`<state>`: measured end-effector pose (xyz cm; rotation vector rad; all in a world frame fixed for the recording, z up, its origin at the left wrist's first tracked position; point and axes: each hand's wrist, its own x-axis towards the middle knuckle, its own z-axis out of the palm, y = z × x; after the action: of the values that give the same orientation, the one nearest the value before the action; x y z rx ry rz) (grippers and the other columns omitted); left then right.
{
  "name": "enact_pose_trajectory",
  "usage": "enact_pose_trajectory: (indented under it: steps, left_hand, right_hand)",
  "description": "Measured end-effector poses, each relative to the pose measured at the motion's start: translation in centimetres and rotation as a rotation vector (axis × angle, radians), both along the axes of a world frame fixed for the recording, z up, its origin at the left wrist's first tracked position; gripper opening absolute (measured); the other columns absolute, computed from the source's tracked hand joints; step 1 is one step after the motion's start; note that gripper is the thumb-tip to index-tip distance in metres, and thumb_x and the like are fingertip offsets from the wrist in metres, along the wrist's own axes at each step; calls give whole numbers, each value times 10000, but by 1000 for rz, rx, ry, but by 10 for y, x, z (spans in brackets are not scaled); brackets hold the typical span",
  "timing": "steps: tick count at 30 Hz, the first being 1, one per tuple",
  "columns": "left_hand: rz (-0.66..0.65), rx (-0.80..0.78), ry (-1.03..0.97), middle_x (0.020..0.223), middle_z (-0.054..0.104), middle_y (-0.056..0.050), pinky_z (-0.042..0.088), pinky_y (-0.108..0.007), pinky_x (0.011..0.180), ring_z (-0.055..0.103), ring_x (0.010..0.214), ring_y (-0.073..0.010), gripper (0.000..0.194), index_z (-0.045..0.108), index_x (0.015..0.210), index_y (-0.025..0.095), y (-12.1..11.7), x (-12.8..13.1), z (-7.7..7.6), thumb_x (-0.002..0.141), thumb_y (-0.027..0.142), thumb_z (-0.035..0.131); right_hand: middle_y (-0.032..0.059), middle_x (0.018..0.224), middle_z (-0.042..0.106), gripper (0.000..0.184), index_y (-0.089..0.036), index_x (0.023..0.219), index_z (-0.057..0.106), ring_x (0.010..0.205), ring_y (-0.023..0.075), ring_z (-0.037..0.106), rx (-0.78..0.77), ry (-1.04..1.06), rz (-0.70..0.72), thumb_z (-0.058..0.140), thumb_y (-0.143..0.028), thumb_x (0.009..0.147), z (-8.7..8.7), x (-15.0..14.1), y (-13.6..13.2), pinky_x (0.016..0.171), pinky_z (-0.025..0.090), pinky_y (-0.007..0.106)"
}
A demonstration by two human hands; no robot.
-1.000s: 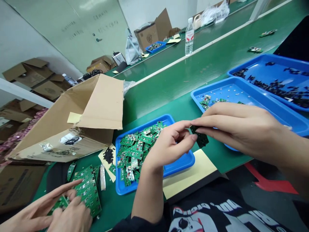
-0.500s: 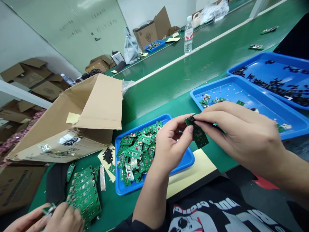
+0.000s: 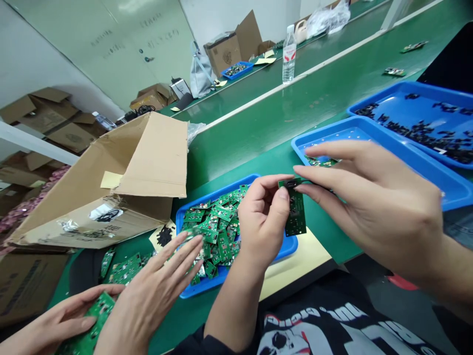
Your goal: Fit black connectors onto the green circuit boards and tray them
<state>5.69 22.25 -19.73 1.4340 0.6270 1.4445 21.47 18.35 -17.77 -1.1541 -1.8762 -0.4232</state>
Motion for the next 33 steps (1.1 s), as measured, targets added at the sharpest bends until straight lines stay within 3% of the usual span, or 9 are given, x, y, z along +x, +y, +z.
enact_pose_trajectory:
  steps: [4,10,16,23,27,33]
  left_hand:
    - [10,-10,12,910,784,-12,596,-187,712,722,809,-119,98,821,970,248,-2,-1,0,997,317,757]
    - [25,24,42,846,717,1,538,-179,603,611,673,-92,141,806,1006,248,-2,-4,-1,1014,371,738]
    - [-58,4,119,791,651,2,520,-188,560,574,646,-96,201,772,1030,232,-1,-8,0,977,426,784]
    - [-35,-82,159,882,770,-41,596,-219,599,687,695,-126,259,718,998,218,-4,-8,3,911,421,853]
    - [21,-27,164,822,760,-27,599,-208,570,693,648,-120,228,745,990,212,-4,-8,0,924,409,841]
    - [91,223,257,806,774,-9,587,-157,586,690,608,-83,56,781,979,205,0,-11,-5,927,212,801]
  right_hand:
    - [65,1029,758,135,-189,1098,686,887,166,739,2,43,64,661,-76,1029,-1,0,-1,755,621,285]
    - [36,1005,781,187,-218,1204,706,843,151,756,-80,86,120,628,-122,1063,0,3,1,767,643,270]
    - [26,965,785,138,-211,1090,720,821,163,763,-121,90,188,613,-127,1065,4,9,6,749,650,275]
    - [24,952,773,147,-232,1097,685,794,161,751,-105,41,180,607,-112,1061,4,9,3,711,634,278]
    - [31,891,737,162,-209,1063,651,768,157,714,-17,-7,169,638,-52,1026,3,8,4,669,586,274]
    - [35,862,712,134,-197,1004,614,756,160,686,17,-71,206,619,-66,1036,-1,10,6,629,550,294]
